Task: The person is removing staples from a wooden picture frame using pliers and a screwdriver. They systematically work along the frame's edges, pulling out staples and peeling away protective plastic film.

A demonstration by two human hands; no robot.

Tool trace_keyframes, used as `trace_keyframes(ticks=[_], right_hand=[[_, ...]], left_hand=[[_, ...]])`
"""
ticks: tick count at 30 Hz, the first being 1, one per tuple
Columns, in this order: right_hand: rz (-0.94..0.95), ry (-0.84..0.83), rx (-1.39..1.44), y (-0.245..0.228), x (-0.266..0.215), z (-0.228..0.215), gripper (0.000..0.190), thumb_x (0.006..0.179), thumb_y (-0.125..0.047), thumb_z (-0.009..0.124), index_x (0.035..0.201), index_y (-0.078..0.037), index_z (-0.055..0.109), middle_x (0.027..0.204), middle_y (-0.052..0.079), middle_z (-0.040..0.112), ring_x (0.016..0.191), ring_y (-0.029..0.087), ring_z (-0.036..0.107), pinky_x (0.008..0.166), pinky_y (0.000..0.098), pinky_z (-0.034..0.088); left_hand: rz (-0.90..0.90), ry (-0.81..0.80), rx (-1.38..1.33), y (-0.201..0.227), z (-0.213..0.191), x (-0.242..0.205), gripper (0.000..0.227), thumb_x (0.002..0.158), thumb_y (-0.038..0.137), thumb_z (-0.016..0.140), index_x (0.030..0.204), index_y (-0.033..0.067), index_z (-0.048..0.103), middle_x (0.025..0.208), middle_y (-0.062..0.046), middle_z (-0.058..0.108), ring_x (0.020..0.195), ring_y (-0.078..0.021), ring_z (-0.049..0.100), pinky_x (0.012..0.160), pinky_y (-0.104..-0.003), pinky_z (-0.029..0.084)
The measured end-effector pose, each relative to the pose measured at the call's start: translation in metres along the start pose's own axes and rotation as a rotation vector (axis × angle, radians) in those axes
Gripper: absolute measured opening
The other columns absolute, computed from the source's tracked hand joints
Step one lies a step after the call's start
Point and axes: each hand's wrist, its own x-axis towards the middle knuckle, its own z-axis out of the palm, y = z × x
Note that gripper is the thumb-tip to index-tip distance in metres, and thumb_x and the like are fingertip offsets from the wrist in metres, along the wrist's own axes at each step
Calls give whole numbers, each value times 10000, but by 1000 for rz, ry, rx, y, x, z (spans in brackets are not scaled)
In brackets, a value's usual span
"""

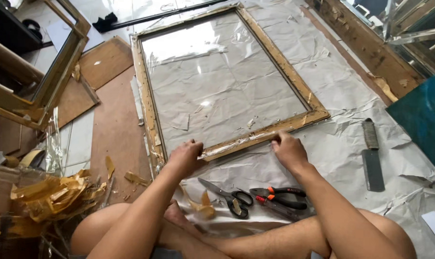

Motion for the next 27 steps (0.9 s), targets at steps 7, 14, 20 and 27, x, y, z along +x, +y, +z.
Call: trace_keyframes(ticks=[7, 14, 20, 27], right_hand=[[-186, 35, -361, 2, 29, 22, 584, 904, -422, 735, 1448, -342, 536, 1316, 5, 619, 1298, 325, 552, 971, 568, 558], [-176, -124, -421, -42, 4, -41, 367, 919, -425, 710, 1249, -268, 691, 1196, 28, 692, 1210, 273, 617, 969, 498, 568], [126, 34, -388, 50, 32, -42, 402, 930, -438, 701, 1301, -284, 682, 1338, 68, 618, 1296, 340, 531, 1006, 591, 487], [-216, -763, -546, -56, -105, -70, 440, 762, -634, 728, 1048, -305, 788, 993, 26, 782, 1085, 316, 716, 923, 510, 573]], left_hand=[[29, 19, 124, -15, 37, 14, 594, 746, 329, 890, 1177, 178, 510, 1204, -118, 568, 1140, -384, 612, 762, -598, 614], [16, 45, 128, 1, 5, -7, 539, 719, 290, 904, 1106, 185, 544, 1160, -123, 607, 1088, -388, 653, 761, -537, 629], [-38, 29, 59, 7, -7, -17, 500, 755, 256, 874, 1126, 154, 554, 1173, -145, 628, 1132, -409, 643, 835, -559, 607], [-53, 12, 79, 1, 9, -1, 552, 744, 284, 876, 1175, 154, 557, 1205, -157, 618, 1177, -408, 622, 844, -588, 590]])
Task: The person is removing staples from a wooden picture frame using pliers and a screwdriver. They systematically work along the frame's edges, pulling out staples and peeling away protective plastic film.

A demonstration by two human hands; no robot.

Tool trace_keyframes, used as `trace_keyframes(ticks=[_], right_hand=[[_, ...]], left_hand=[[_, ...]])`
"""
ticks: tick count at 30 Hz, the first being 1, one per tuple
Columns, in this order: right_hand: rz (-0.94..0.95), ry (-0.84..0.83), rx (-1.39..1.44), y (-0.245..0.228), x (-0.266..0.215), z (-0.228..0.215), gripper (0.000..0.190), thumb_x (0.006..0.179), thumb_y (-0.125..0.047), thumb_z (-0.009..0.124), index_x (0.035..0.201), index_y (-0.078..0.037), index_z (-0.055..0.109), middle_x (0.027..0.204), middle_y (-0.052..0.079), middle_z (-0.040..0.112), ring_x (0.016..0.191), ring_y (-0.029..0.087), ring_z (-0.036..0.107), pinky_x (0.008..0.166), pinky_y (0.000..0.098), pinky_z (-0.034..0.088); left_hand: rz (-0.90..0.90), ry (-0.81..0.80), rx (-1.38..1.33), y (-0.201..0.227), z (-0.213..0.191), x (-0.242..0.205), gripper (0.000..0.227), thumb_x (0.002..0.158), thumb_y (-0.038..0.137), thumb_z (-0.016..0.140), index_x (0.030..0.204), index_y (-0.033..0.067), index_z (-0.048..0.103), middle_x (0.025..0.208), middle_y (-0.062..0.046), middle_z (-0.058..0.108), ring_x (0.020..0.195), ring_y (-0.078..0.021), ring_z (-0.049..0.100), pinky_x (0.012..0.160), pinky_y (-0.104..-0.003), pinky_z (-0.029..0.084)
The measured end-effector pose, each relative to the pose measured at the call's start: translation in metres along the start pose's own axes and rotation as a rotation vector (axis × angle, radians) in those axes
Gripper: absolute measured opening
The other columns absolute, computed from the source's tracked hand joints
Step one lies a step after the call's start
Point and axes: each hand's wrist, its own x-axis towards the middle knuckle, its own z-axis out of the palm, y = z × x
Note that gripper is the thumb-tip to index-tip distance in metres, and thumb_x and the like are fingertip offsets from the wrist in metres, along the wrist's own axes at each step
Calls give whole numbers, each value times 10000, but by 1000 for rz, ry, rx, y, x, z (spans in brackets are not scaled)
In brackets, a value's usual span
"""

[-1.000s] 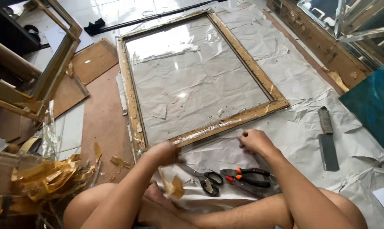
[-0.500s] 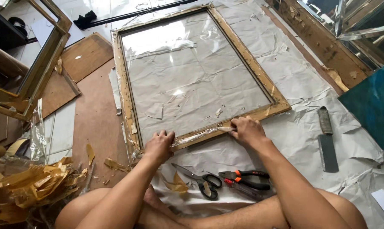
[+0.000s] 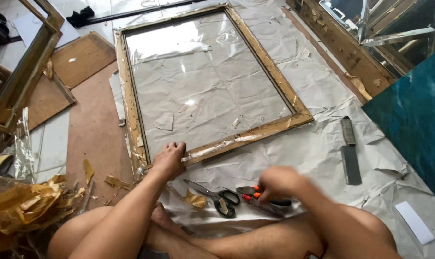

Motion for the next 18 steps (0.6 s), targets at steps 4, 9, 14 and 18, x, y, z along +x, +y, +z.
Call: trace_keyframes(ticks=[4, 9, 14, 18], right_hand=[[15, 136, -168, -63, 68, 72, 216, 839, -350, 757, 890, -145, 799, 797, 41, 717, 842, 295, 730, 604, 568, 577], [-320, 565, -68, -109, 20, 31, 380, 873, -456, 741, 1032, -115, 697, 870, 99, 705, 840, 303, 725, 638, 487, 609], [-279, 362, 71, -84, 27, 14, 458, 827, -417, 799, 1113, -75, 693, 966, 163, 723, 948, 394, 723, 741, 574, 602], [-17, 165, 50, -13, 12, -22, 421, 765, -483, 791, 1101, -236, 745, 1044, 54, 776, 1126, 328, 710, 939, 527, 570]], left_hand=[[9, 0, 17, -1, 2, -4, 526, 768, 301, 852, 1181, 161, 558, 1214, -157, 616, 1176, -402, 620, 839, -604, 589], [32, 14, -14, 0, -7, -11, 490, 801, 309, 814, 1203, 162, 576, 1213, -163, 618, 1176, -405, 624, 856, -600, 587], [25, -23, -25, -2, -9, -9, 485, 813, 323, 798, 1212, 175, 565, 1245, -163, 602, 1201, -406, 604, 867, -615, 574], [25, -44, -22, -1, -5, -2, 503, 808, 330, 803, 1208, 181, 538, 1267, -159, 588, 1207, -400, 598, 873, -621, 565]])
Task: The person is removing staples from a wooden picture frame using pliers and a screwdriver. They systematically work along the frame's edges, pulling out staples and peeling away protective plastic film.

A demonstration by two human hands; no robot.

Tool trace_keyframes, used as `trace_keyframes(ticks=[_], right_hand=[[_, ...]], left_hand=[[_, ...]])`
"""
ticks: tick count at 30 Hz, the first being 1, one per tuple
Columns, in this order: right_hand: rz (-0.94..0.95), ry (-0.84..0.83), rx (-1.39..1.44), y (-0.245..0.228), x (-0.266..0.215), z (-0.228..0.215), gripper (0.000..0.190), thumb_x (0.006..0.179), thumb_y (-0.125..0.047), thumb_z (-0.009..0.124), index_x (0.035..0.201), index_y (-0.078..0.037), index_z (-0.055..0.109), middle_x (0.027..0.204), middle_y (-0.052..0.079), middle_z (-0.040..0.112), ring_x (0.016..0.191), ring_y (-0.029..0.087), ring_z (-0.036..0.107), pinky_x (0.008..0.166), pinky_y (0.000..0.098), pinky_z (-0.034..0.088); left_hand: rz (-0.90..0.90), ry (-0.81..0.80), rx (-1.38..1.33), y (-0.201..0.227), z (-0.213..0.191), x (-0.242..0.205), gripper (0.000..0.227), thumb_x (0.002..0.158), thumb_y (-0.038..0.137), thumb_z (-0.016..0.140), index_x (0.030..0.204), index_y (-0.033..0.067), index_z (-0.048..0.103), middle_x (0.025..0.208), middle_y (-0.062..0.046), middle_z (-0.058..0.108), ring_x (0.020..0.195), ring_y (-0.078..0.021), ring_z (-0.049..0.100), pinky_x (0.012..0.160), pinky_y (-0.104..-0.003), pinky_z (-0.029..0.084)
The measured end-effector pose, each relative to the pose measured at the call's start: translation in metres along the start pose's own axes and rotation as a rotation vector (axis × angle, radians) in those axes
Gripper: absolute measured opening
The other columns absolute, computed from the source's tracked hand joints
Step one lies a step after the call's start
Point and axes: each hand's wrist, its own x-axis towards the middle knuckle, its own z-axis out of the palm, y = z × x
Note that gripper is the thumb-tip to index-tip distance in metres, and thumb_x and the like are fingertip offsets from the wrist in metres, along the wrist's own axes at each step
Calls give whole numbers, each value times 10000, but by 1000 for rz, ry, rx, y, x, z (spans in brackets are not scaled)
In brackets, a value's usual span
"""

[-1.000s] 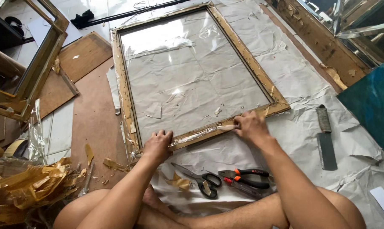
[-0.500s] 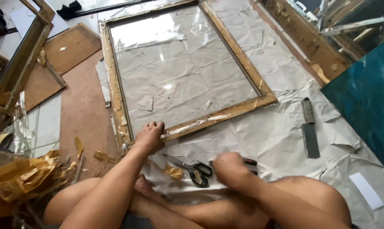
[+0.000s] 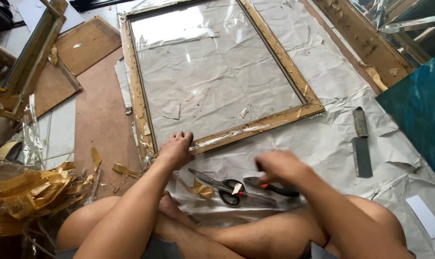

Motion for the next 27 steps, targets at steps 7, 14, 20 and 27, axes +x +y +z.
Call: trace_keyframes(ticks=[7, 14, 20, 27], right_hand=[[-174, -16, -159, -41, 3, 46, 378, 670, -600, 856, 901, -306, 795, 802, 3, 701, 883, 266, 720, 754, 430, 574], [-112, -32, 273, -7, 16, -5, 304, 875, -368, 686, 1114, -183, 722, 936, 107, 753, 826, 266, 725, 654, 393, 577], [100, 241, 425, 43, 8, -48, 413, 980, -350, 520, 1349, -183, 601, 1219, 221, 725, 1181, 441, 666, 994, 591, 505], [114, 88, 342, 38, -13, -66, 461, 1023, -382, 434, 1462, -341, 568, 1354, 187, 672, 1288, 443, 597, 1122, 572, 447]], left_hand=[[17, 8, 28, 4, -4, 6, 484, 783, 297, 784, 1160, 173, 506, 1220, -163, 587, 1192, -411, 600, 856, -608, 578], [31, -77, -97, 39, -24, -20, 635, 888, 318, 707, 1448, 170, 445, 1461, -215, 479, 1381, -453, 468, 1019, -674, 465], [-60, -18, -230, 78, -5, 6, 718, 901, 657, 653, 1434, 199, 506, 1397, -152, 474, 1383, -418, 421, 1120, -669, 342], [-189, 229, -386, 97, 16, 33, 493, 862, 586, 734, 1205, 252, 617, 1250, -104, 555, 1269, -374, 494, 1085, -619, 365]])
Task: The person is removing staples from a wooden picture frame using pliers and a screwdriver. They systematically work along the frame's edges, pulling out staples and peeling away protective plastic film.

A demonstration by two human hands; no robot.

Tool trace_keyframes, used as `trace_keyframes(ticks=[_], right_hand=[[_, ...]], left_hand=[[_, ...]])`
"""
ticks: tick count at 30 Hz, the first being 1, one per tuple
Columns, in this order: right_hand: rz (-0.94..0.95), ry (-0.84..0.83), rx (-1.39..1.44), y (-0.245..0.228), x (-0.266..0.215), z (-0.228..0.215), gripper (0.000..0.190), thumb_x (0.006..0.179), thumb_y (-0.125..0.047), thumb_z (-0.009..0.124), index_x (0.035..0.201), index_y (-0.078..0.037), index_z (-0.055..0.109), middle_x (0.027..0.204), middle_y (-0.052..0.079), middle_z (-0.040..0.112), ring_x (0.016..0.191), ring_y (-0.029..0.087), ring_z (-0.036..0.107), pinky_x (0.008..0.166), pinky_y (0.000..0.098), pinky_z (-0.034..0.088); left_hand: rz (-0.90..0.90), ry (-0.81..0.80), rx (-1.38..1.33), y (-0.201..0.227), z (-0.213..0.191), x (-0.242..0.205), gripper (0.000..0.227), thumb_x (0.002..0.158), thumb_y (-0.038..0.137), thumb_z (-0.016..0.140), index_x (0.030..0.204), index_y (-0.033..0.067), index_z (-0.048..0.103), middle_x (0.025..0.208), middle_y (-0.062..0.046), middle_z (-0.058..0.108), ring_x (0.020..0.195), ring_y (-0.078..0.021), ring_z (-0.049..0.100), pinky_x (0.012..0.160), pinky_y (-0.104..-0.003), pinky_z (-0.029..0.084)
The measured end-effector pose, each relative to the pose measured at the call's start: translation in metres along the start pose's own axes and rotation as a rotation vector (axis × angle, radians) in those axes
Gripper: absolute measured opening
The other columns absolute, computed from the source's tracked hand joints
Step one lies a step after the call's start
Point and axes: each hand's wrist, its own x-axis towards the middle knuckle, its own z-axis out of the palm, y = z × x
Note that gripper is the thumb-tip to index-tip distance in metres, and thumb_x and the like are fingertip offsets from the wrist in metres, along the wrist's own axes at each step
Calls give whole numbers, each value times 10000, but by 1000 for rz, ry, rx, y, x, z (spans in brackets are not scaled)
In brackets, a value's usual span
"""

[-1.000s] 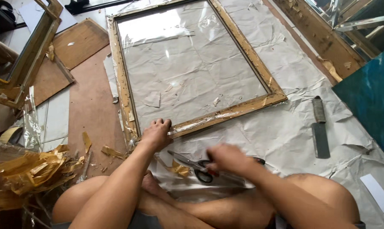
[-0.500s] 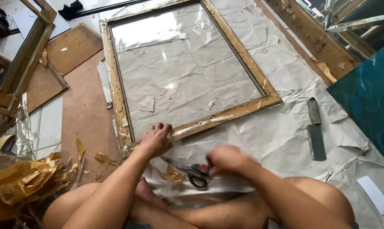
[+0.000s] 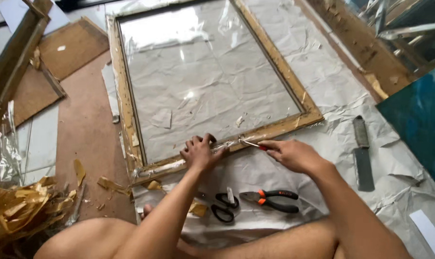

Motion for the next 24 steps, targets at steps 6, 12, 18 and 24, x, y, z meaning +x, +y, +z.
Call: trace_keyframes(ticks=[6, 12, 18, 24], right_hand=[[60, -27, -18, 4, 18, -6, 449, 1001, -388, 451, 1425, -433, 594, 1347, 103, 698, 1268, 416, 616, 1092, 540, 488], [83, 41, -151, 0, 24, -5, 402, 996, -507, 453, 1367, -547, 602, 1221, 90, 753, 1155, 376, 694, 1033, 514, 541], [66, 26, -147, -3, 22, -5, 420, 1001, -515, 418, 1395, -551, 559, 1184, 135, 753, 1148, 408, 684, 1019, 539, 538], [81, 50, -170, 0, 29, 6, 412, 1018, -496, 423, 1407, -548, 547, 1133, 143, 762, 1107, 407, 705, 981, 546, 545]], left_hand=[[-86, -114, -9, 1, 1, 14, 552, 808, 641, 749, 1179, 288, 542, 1269, -64, 480, 1298, -357, 422, 1111, -595, 313], [-49, -115, -19, 4, -9, 8, 675, 739, 685, 783, 1206, 259, 547, 1252, -79, 475, 1275, -371, 422, 1100, -596, 318], [-51, -90, 8, -5, 6, 17, 671, 716, 673, 803, 1182, 280, 523, 1235, -72, 470, 1255, -368, 429, 1062, -595, 340], [-51, -54, 0, -3, 5, 15, 692, 690, 699, 811, 1168, 269, 554, 1227, -87, 508, 1241, -376, 476, 1040, -579, 378]])
